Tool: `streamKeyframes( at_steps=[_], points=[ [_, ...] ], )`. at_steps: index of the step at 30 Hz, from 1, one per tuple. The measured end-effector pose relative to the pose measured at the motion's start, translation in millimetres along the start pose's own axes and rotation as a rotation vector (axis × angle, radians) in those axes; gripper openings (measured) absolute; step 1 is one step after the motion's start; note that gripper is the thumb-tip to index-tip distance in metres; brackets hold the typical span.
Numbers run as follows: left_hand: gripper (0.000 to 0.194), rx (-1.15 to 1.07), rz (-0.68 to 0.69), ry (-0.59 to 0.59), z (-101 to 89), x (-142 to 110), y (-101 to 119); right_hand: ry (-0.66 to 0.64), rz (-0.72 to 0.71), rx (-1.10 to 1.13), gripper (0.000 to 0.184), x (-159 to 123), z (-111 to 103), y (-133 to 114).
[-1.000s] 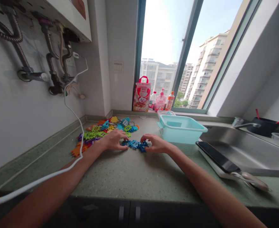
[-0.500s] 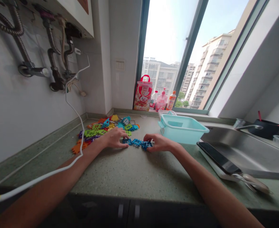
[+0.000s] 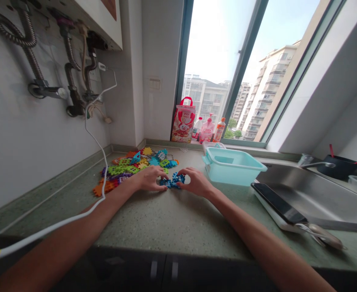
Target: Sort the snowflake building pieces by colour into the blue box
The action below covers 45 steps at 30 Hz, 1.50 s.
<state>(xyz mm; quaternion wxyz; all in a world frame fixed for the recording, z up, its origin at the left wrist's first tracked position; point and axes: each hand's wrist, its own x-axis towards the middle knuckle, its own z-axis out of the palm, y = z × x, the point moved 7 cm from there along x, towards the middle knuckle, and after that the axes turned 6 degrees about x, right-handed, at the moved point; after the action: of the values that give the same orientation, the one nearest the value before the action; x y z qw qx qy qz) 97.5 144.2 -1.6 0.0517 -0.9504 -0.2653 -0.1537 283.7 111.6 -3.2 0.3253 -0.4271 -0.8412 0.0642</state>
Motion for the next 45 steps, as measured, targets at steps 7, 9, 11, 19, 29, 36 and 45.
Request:
streamKeyframes(
  at_steps=[7, 9, 11, 19, 29, 36, 45],
  points=[
    [0.050, -0.041, -0.093, 0.039, -5.1, -2, -9, -0.156, 0.038, 0.049, 0.032, -4, 15, 0],
    [0.054, -0.044, -0.114, 0.084, -9.3, -3, -12, -0.153, 0.034, 0.057, 0.035, -4, 11, 2],
    [0.057, -0.081, -0.115, 0.154, -13.1, -3, -12, -0.110, 0.036, 0.056, 0.036, -3, 5, 5],
    [0.077, -0.340, -0.127, 0.305, -2.0, 14, 7, 0.127, 0.030, 0.026, 0.025, 0, -21, 9],
    [0.049, -0.385, -0.087, 0.198, 19.0, 20, 10, -0.048, -0.027, 0.042, 0.026, -3, -2, 3],
    [0.039, -0.241, -0.122, 0.221, 4.6, 14, 7, -0.165, 0.016, 0.031, 0.048, -7, 10, 11],
    [0.054, 0.174, -0.169, 0.056, 17.9, 15, -7, -0.156, -0.004, -0.023, 0.033, -4, 13, 4]
  ],
)
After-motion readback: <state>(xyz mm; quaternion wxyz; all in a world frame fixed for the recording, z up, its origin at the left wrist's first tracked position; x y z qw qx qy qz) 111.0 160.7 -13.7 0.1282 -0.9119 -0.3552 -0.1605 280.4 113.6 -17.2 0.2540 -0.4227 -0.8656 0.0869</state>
